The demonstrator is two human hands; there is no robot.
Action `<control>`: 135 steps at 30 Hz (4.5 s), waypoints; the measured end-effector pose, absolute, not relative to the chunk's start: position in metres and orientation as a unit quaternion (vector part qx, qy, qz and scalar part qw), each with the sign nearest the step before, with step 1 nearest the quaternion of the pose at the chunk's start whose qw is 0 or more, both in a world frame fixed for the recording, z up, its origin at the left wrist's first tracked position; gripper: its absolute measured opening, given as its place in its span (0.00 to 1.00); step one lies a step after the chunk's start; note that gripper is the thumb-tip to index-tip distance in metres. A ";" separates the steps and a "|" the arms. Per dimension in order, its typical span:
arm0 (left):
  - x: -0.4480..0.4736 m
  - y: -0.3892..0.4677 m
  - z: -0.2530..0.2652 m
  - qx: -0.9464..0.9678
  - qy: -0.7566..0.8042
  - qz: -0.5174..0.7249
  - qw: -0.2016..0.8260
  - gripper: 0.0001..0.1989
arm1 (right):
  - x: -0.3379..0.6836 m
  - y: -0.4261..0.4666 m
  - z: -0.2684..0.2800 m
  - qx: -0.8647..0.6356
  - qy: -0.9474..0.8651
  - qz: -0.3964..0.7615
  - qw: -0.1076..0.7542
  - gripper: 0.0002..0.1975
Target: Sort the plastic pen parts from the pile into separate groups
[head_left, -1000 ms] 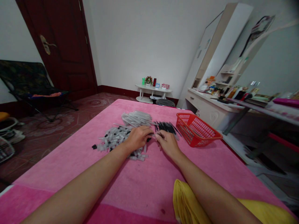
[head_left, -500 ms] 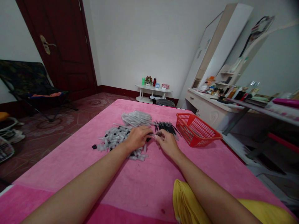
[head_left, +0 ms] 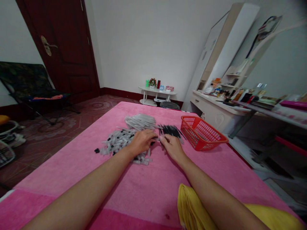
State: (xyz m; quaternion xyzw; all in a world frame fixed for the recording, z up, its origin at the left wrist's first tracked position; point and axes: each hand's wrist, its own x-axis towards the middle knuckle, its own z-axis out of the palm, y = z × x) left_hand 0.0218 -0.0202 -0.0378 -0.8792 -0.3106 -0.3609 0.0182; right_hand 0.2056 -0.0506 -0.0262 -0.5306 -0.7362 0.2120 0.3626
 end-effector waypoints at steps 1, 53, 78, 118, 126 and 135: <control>0.022 -0.020 -0.038 -0.878 -0.309 -0.365 0.018 0.08 | 0.206 -0.050 -0.027 -0.528 -0.734 0.213 0.369 0.16; 0.025 -0.010 -0.022 -0.400 -0.291 -0.699 -0.516 0.21 | 0.203 -0.042 -0.036 -0.454 -0.532 0.450 0.555 0.19; 0.023 -0.010 -0.024 -0.383 -0.298 -0.698 -0.527 0.19 | 0.208 -0.041 -0.043 -0.531 -0.743 0.221 0.344 0.03; 0.024 -0.012 -0.024 -0.393 -0.316 -0.679 -0.533 0.22 | 0.209 -0.044 -0.040 -0.507 -0.750 0.128 0.405 0.06; 0.029 -0.013 -0.025 -0.395 -0.339 -0.655 -0.548 0.21 | 0.208 -0.049 -0.032 -0.504 -0.754 0.069 0.415 0.07; 0.033 -0.016 -0.024 -0.353 -0.338 -0.656 -0.575 0.15 | 0.208 -0.057 -0.020 -0.516 -0.757 0.045 0.399 0.09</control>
